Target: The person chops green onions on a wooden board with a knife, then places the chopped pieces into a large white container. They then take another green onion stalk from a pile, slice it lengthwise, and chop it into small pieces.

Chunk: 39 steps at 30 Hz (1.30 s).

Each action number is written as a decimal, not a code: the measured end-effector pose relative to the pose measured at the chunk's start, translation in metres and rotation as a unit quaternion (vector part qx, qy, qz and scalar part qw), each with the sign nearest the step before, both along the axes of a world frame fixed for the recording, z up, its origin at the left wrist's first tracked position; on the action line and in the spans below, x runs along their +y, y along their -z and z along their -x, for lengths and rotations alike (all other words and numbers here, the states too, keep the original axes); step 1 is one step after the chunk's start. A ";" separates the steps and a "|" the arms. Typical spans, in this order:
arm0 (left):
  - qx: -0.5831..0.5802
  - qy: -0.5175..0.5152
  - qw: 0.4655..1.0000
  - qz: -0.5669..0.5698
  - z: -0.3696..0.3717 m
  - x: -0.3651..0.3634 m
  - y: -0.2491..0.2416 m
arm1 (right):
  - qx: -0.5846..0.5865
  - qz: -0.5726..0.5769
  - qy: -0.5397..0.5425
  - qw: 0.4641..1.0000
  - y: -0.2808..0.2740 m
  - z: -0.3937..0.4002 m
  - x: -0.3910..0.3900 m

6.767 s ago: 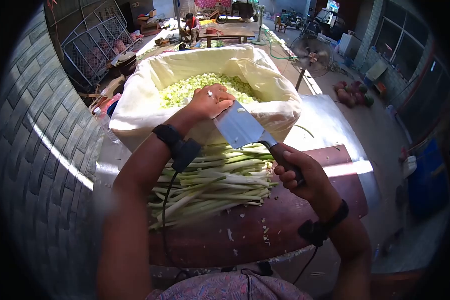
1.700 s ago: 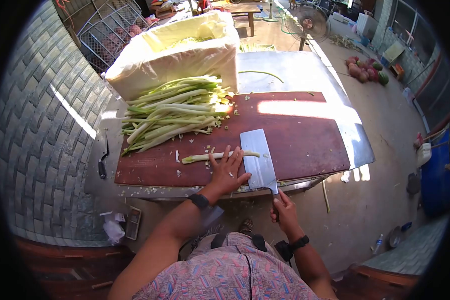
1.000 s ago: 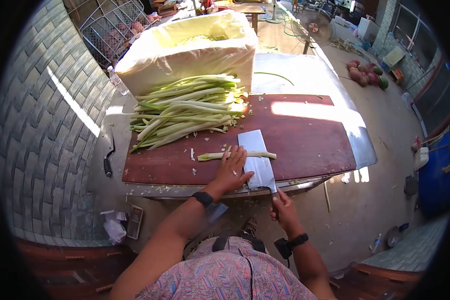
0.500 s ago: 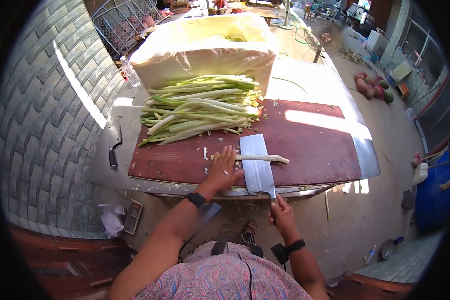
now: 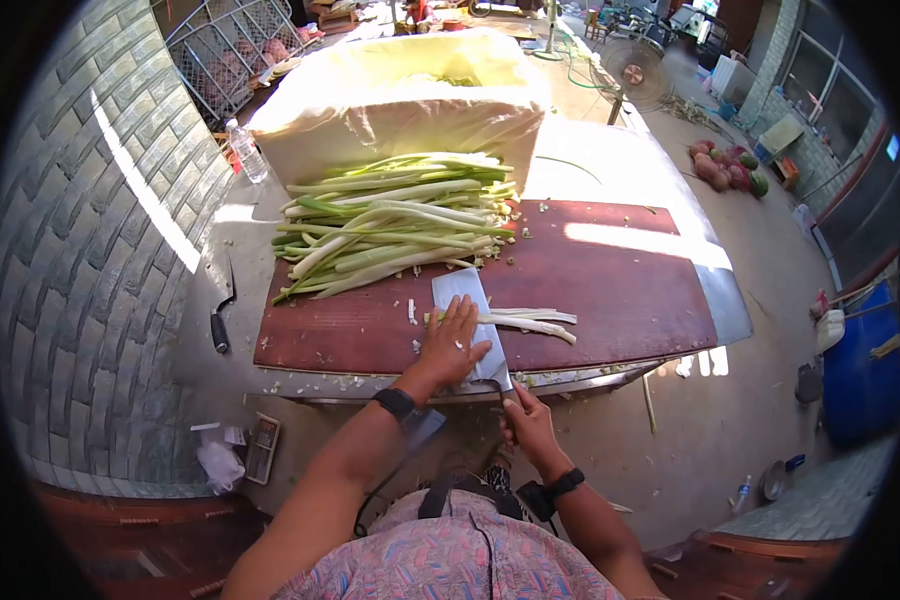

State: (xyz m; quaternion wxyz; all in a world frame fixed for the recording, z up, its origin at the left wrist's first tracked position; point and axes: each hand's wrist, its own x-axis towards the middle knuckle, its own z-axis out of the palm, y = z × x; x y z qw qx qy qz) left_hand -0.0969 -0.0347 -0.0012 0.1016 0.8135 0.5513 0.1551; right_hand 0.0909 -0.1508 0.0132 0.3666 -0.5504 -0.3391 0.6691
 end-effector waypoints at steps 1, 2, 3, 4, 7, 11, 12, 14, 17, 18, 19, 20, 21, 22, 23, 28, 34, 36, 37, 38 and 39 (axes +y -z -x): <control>-0.004 -0.024 0.999 -0.027 -0.002 0.002 0.004 | -0.004 0.006 0.005 1.000 -0.001 0.000 -0.001; -0.007 -0.018 0.999 -0.030 -0.002 0.005 0.008 | -0.005 0.003 0.011 1.000 -0.002 -0.001 -0.003; -0.042 -0.025 0.998 -0.047 0.000 0.009 0.010 | 0.010 -0.004 0.016 1.000 -0.002 -0.002 -0.006; -0.078 -0.033 0.994 -0.068 0.001 0.016 0.011 | 0.025 -0.014 0.020 0.999 -0.002 -0.004 -0.006; -0.107 -0.022 0.977 -0.184 -0.001 0.024 0.006 | 0.060 -0.011 0.029 0.998 -0.010 -0.020 -0.023; -0.086 -0.034 0.985 -0.145 0.001 0.032 0.008 | 0.022 0.015 0.031 0.999 -0.022 -0.059 -0.059; -0.088 -0.037 0.984 -0.148 0.001 0.033 0.007 | 0.020 0.020 0.042 0.999 -0.023 -0.070 -0.071; -0.084 -0.051 0.985 -0.143 -0.002 0.032 0.007 | 0.020 0.046 0.090 0.995 -0.032 -0.088 -0.095; -0.127 -0.029 0.971 -0.198 -0.011 0.024 0.000 | 0.042 0.055 0.161 0.985 -0.036 -0.113 -0.130; -0.130 -0.033 0.971 -0.199 -0.012 0.023 0.001 | 0.038 0.054 0.157 0.985 -0.030 -0.121 -0.140; -0.133 0.002 0.969 -0.207 -0.011 0.023 0.004 | 0.032 0.048 0.188 0.980 -0.025 -0.127 -0.150; -0.135 0.038 0.967 -0.213 -0.012 0.023 0.007 | 0.028 0.044 0.221 0.974 -0.021 -0.131 -0.155; -0.135 0.038 0.967 -0.214 -0.014 0.028 0.009 | 0.028 0.043 0.221 0.974 -0.023 -0.131 -0.155; -0.125 0.019 0.977 -0.170 -0.017 0.034 0.010 | 0.045 0.047 0.221 0.973 -0.026 -0.130 -0.154; -0.114 0.001 0.986 -0.126 -0.019 0.041 0.011 | 0.061 0.051 0.220 0.972 -0.028 -0.129 -0.153; -0.062 -0.068 0.978 -0.190 -0.014 0.082 0.002 | 0.073 0.031 0.203 0.976 -0.019 -0.123 -0.127; 0.032 -0.176 0.959 -0.222 0.063 0.095 -0.017 | 0.078 0.048 0.203 0.975 -0.015 -0.125 -0.117; 0.062 -0.157 0.960 -0.223 0.073 0.097 -0.016 | 0.079 0.056 0.203 0.974 -0.013 -0.129 -0.114; 0.091 -0.134 0.961 -0.226 0.075 0.098 -0.015 | 0.072 0.051 0.195 0.977 -0.012 -0.132 -0.112; 0.092 -0.135 0.961 -0.225 0.076 0.097 -0.013 | 0.064 0.047 0.187 0.979 -0.012 -0.135 -0.111; 0.090 -0.124 0.958 -0.243 0.076 0.097 -0.011 | 0.064 0.047 0.186 0.979 -0.013 -0.137 -0.108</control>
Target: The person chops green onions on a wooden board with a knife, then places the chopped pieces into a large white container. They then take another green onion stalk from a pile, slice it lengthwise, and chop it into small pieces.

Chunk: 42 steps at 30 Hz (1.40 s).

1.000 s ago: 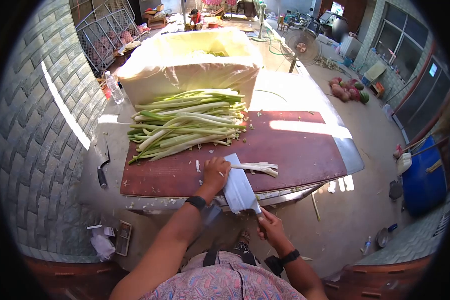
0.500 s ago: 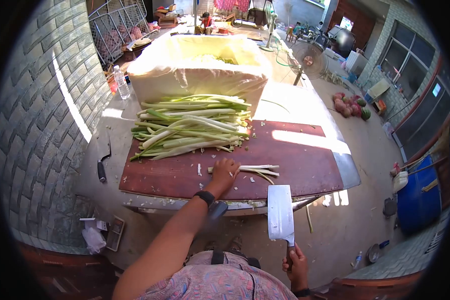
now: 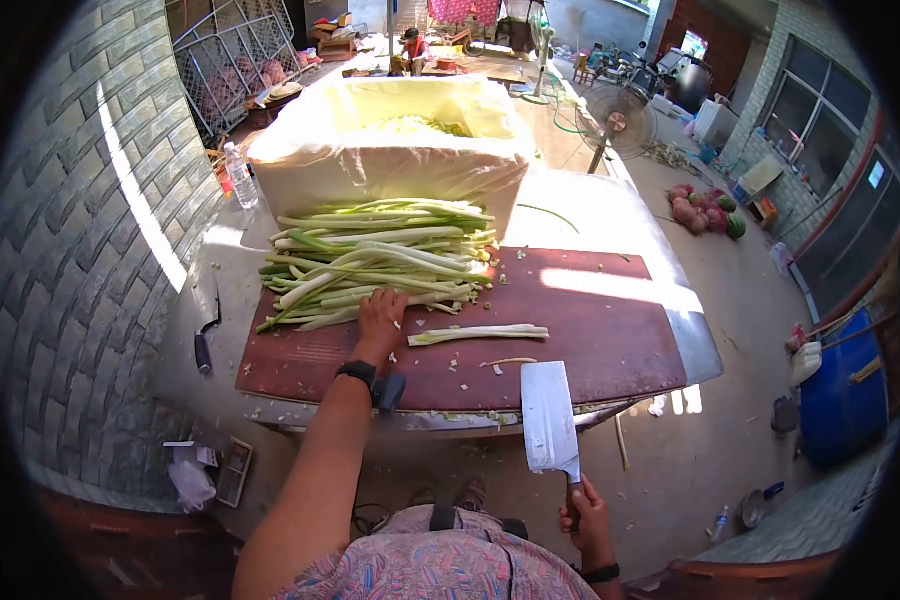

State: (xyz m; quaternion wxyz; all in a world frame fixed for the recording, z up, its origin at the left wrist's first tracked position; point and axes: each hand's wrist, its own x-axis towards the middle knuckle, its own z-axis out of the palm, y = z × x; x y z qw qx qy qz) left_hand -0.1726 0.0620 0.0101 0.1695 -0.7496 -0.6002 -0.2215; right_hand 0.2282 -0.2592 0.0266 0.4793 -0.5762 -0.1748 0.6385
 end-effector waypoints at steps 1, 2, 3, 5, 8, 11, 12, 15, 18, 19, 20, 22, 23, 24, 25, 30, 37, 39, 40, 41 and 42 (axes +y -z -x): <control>0.004 0.013 1.000 -0.017 0.000 -0.001 0.002 | -0.015 0.005 -0.013 1.000 -0.003 -0.002 0.003; 0.005 0.012 1.000 -0.016 0.001 -0.002 0.004 | -0.030 0.010 -0.026 0.999 -0.006 -0.002 0.004; -0.017 0.024 0.998 -0.058 0.001 -0.002 0.008 | -0.030 0.012 -0.027 0.999 -0.011 0.001 0.006; -0.040 0.036 0.994 -0.100 0.001 0.001 0.016 | -0.018 0.039 -0.047 0.998 -0.022 0.008 0.012; -0.076 0.024 0.996 -0.041 0.001 -0.001 0.002 | 0.011 0.035 -0.054 0.998 -0.023 0.013 0.019; -0.001 0.021 1.000 0.006 0.002 0.002 -0.002 | -0.010 0.014 -0.086 0.996 -0.024 0.018 0.033; -0.014 0.031 0.999 -0.005 0.002 0.000 0.000 | -0.008 0.011 -0.084 0.996 -0.024 0.020 0.039; -0.017 0.040 0.999 0.019 0.000 -0.008 -0.006 | 0.011 -0.004 -0.096 0.995 -0.019 0.025 0.060; -0.046 0.096 0.994 0.035 0.000 -0.019 -0.028 | 0.011 -0.019 -0.099 0.995 -0.012 0.031 0.085; -0.043 0.098 0.994 0.036 -0.003 -0.022 -0.030 | 0.011 -0.032 -0.100 0.994 -0.010 0.032 0.093; -0.071 0.129 0.989 -0.010 -0.006 -0.026 -0.032 | 0.011 -0.042 -0.102 0.994 -0.007 0.033 0.096; -0.084 0.173 0.981 -0.025 -0.016 -0.049 -0.041 | 0.013 -0.044 -0.094 0.995 0.000 0.031 0.094; -0.080 0.172 0.982 -0.021 -0.022 -0.059 -0.038 | 0.012 -0.047 -0.085 0.995 0.004 0.029 0.091; -0.065 0.202 0.977 0.013 -0.027 -0.070 -0.033 | 0.010 -0.037 -0.072 0.997 0.006 0.024 0.084; -0.050 0.231 0.971 0.047 -0.032 -0.081 -0.026 | 0.013 -0.032 -0.072 0.997 0.011 0.019 0.075; -0.088 0.180 0.973 0.110 -0.057 -0.111 0.005 | 0.063 -0.027 -0.009 0.998 0.031 -0.005 0.033; 0.012 0.206 0.947 0.245 -0.110 -0.122 -0.009 | 0.087 -0.027 -0.008 0.996 0.035 -0.006 0.015; 0.002 0.210 0.949 0.236 -0.113 -0.121 -0.005 | 0.100 -0.018 -0.006 0.995 0.034 -0.005 0.012; 0.012 0.205 0.947 0.248 -0.114 -0.123 -0.010 | 0.112 -0.012 -0.009 0.994 0.033 -0.004 0.011; 0.023 0.199 0.945 0.259 -0.115 -0.124 -0.012 | 0.115 -0.010 -0.007 0.993 0.030 -0.003 0.011; 0.026 0.200 0.943 0.263 -0.114 -0.125 -0.011 | 0.116 -0.012 -0.018 0.993 0.028 -0.002 0.011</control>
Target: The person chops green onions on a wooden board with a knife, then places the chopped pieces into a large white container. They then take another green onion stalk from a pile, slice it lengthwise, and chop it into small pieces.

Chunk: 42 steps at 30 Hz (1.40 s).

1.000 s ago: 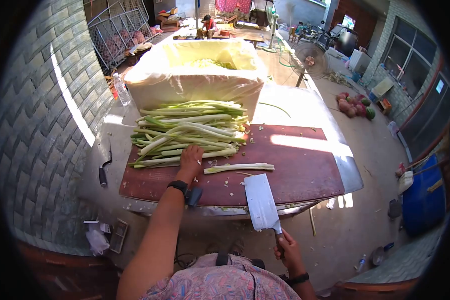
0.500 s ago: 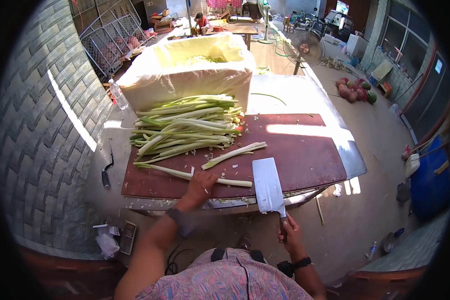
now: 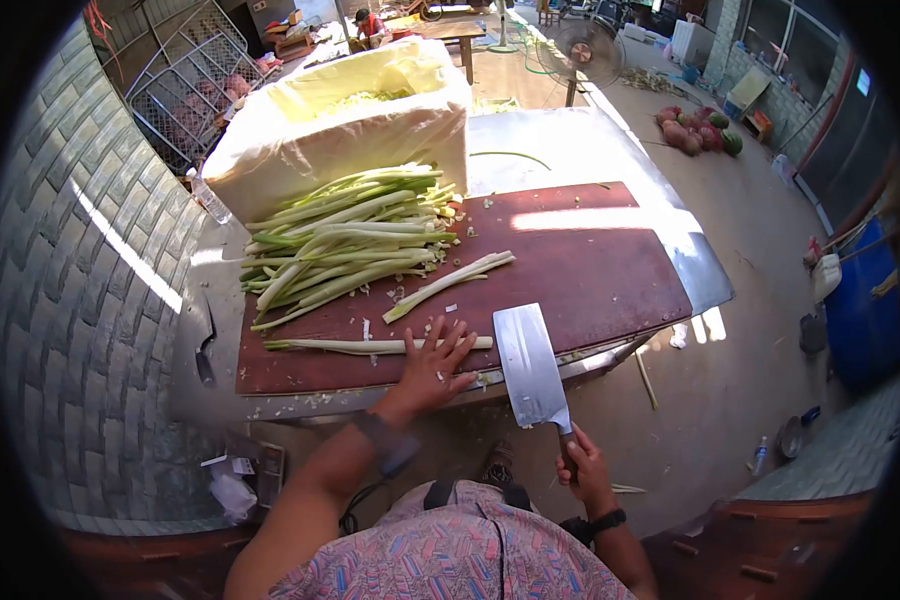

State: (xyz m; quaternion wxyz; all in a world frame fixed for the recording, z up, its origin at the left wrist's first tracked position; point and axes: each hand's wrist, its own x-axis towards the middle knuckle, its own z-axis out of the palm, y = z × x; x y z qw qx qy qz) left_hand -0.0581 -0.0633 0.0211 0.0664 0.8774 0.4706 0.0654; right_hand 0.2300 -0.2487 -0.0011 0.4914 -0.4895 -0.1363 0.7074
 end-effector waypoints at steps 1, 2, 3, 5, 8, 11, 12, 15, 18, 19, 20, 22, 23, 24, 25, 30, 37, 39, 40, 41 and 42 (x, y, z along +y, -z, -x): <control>-0.001 0.000 1.000 -0.008 0.000 -0.001 0.002 | 0.001 -0.004 -0.010 1.000 -0.001 0.001 -0.001; -0.003 0.001 1.000 -0.017 0.000 -0.001 0.002 | 0.004 -0.001 -0.008 1.000 0.002 0.002 -0.002; -0.001 0.002 1.000 -0.015 0.000 -0.001 0.002 | -0.004 -0.012 -0.012 1.000 0.007 0.002 -0.002; 0.021 -0.003 1.000 0.004 0.000 0.001 0.000 | -0.011 -0.022 -0.015 1.000 0.010 0.003 -0.004; 0.023 0.001 1.000 0.004 0.001 0.001 -0.001 | -0.017 -0.011 -0.006 1.000 0.009 0.004 -0.004; 0.025 0.003 1.000 -0.003 0.001 0.001 0.002 | -0.011 -0.011 -0.004 1.000 0.008 0.003 -0.004; 0.025 0.003 1.000 -0.003 0.001 0.002 0.002 | -0.005 -0.016 -0.006 1.000 0.010 0.001 -0.006; 0.029 0.001 1.000 0.003 0.001 0.002 0.000 | 0.006 -0.013 -0.003 1.000 0.012 0.002 -0.011; 0.032 0.003 0.999 0.008 0.001 0.002 0.000 | 0.008 -0.009 -0.001 1.000 0.014 0.004 -0.014; 0.031 0.001 0.999 0.011 0.000 0.002 -0.001 | 0.006 -0.014 -0.003 1.000 0.014 0.005 -0.014; 0.030 0.000 0.999 0.014 0.000 0.002 -0.001 | 0.007 -0.012 -0.001 1.000 0.015 0.006 -0.015; 0.032 0.001 0.999 0.020 0.000 0.003 -0.003 | 0.000 -0.020 -0.004 1.000 0.014 0.007 -0.014; 0.032 0.000 0.999 0.024 0.000 0.003 -0.003 | 0.001 -0.019 -0.002 1.000 0.013 0.007 -0.014; 0.033 0.001 0.999 0.025 0.000 0.003 -0.003 | -0.012 -0.016 -0.006 1.000 0.012 0.008 -0.014; 0.036 0.001 0.999 0.024 0.000 0.003 -0.003 | -0.026 -0.014 -0.011 1.000 0.012 0.009 -0.012; 0.037 -0.004 0.999 0.025 -0.001 0.002 -0.005 | -0.074 -0.043 -0.030 0.996 0.015 0.022 0.000; 0.026 0.002 1.000 0.000 -0.001 -0.001 -0.003 | -0.159 -0.049 -0.020 0.986 -0.007 0.047 0.014; 0.037 0.004 0.999 0.030 -0.001 0.003 -0.005 | -0.154 -0.061 -0.008 0.986 -0.003 0.052 0.005; 0.037 0.010 0.999 0.027 0.000 0.004 -0.006 | -0.143 -0.067 0.001 0.988 -0.001 0.057 0.000; 0.031 0.013 0.999 0.024 0.000 0.006 -0.006 | -0.143 -0.069 0.007 0.987 0.001 0.062 -0.002; 0.025 0.014 0.999 0.026 0.002 0.003 -0.004 | -0.135 -0.051 0.027 0.989 0.000 0.068 -0.006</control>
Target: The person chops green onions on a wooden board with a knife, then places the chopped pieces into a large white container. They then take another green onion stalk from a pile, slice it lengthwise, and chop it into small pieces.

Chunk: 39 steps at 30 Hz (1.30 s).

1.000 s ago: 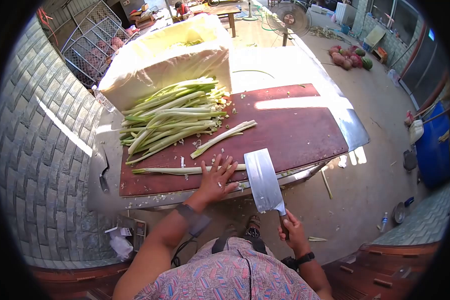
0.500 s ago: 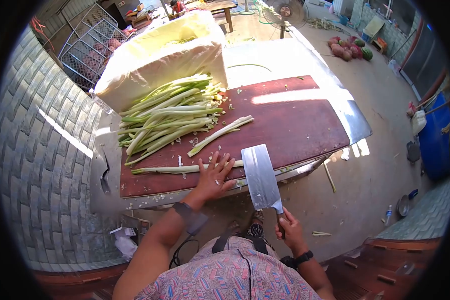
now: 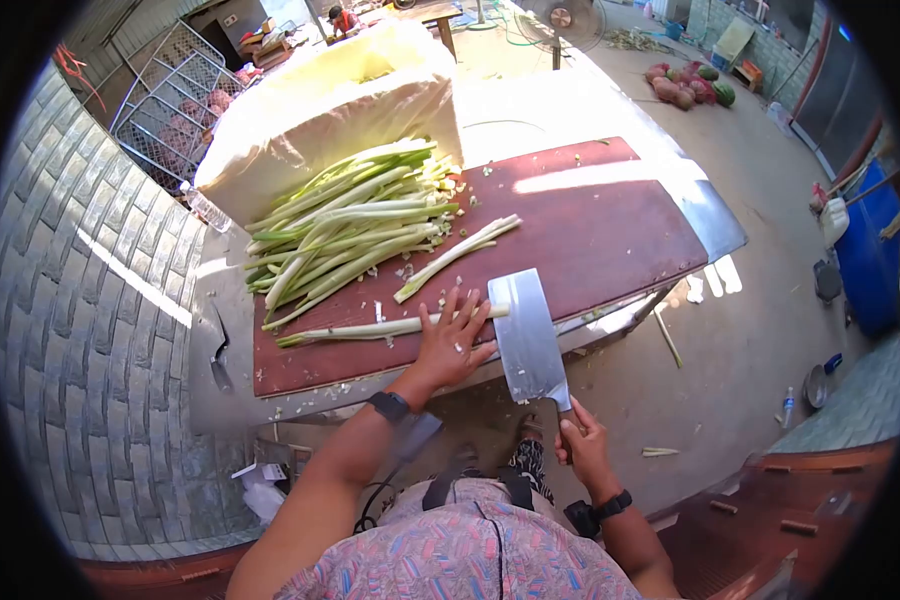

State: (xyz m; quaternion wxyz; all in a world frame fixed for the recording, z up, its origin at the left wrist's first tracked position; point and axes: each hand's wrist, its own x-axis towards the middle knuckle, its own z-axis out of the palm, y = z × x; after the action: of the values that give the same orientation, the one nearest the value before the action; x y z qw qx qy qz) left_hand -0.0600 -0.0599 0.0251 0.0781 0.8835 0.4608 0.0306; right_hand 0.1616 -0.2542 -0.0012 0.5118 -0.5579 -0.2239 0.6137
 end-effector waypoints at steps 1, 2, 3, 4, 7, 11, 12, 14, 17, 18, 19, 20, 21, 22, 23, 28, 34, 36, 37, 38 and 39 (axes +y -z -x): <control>0.001 0.002 1.000 0.004 0.003 -0.003 0.005 | 0.011 0.018 0.020 1.000 0.000 0.007 -0.006; -0.014 0.004 1.000 -0.006 0.003 -0.002 0.009 | 0.011 0.020 0.022 0.999 -0.001 0.013 -0.007; -0.031 0.008 0.999 -0.020 0.002 0.002 0.007 | 0.005 0.016 0.008 1.000 -0.002 0.017 -0.001; -0.020 0.006 1.000 -0.008 0.001 0.001 0.003 | -0.001 0.011 -0.004 1.000 -0.003 0.021 0.003; -0.058 0.037 0.997 0.018 0.014 0.008 0.003 | 0.018 0.013 0.008 1.000 -0.002 0.033 0.011; -0.064 -0.022 0.997 -0.029 0.060 0.001 0.008 | 0.022 -0.007 0.023 0.999 0.006 0.033 0.002; -0.051 -0.018 0.998 -0.033 0.069 -0.002 0.009 | 0.010 -0.007 0.020 1.000 0.005 0.033 0.001; -0.039 -0.016 0.998 -0.035 0.076 -0.004 0.015 | -0.004 -0.003 0.016 1.000 0.001 0.037 0.000; -0.058 -0.020 0.998 -0.021 0.073 0.002 0.011 | -0.017 0.004 0.008 1.000 -0.006 0.042 0.007; -0.054 -0.016 0.998 -0.016 0.073 0.002 0.011 | -0.026 0.003 0.004 1.000 -0.007 0.046 0.008; -0.050 -0.011 0.999 -0.010 0.074 0.001 0.011 | -0.035 0.002 0.000 0.999 -0.007 0.050 0.009; -0.050 -0.012 0.999 -0.010 0.074 0.001 0.011 | -0.035 0.001 -0.001 0.999 -0.010 0.055 0.011; -0.045 -0.014 0.999 -0.013 0.073 0.001 0.011 | -0.033 0.002 -0.005 0.999 -0.013 0.059 0.013; -0.041 -0.016 0.999 -0.016 0.073 0.002 0.012 | -0.031 0.003 -0.010 0.999 -0.016 0.062 0.015; -0.042 -0.017 0.999 -0.017 0.073 0.002 0.012 | -0.032 0.002 -0.012 0.999 -0.015 0.066 0.018; -0.068 0.004 0.998 -0.001 0.080 0.007 0.013 | 0.011 -0.019 -0.015 1.000 0.002 0.076 0.020; -0.011 -0.075 0.997 -0.030 0.126 -0.001 0.008 | 0.015 -0.015 -0.014 1.000 -0.007 0.066 0.006; -0.019 -0.076 0.997 -0.013 0.125 0.001 0.005 | 0.005 -0.003 -0.023 1.000 -0.008 0.069 0.000; -0.029 -0.075 0.997 0.002 0.124 0.002 0.004 | -0.007 0.009 -0.030 0.999 -0.008 0.071 -0.001; -0.030 -0.077 0.997 0.003 0.125 0.003 0.005 | -0.008 0.010 -0.032 0.999 -0.010 0.075 0.001; -0.041 -0.072 0.997 -0.002 0.126 0.003 0.007 | -0.009 0.008 -0.030 0.999 -0.013 0.079 0.005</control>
State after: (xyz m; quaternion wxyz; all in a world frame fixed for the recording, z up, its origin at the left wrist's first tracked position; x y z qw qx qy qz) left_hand -0.1857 -0.0568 0.0180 0.0929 0.8464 0.5193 0.0726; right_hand 0.0824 -0.2489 0.0118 0.4868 -0.5607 -0.2396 0.6255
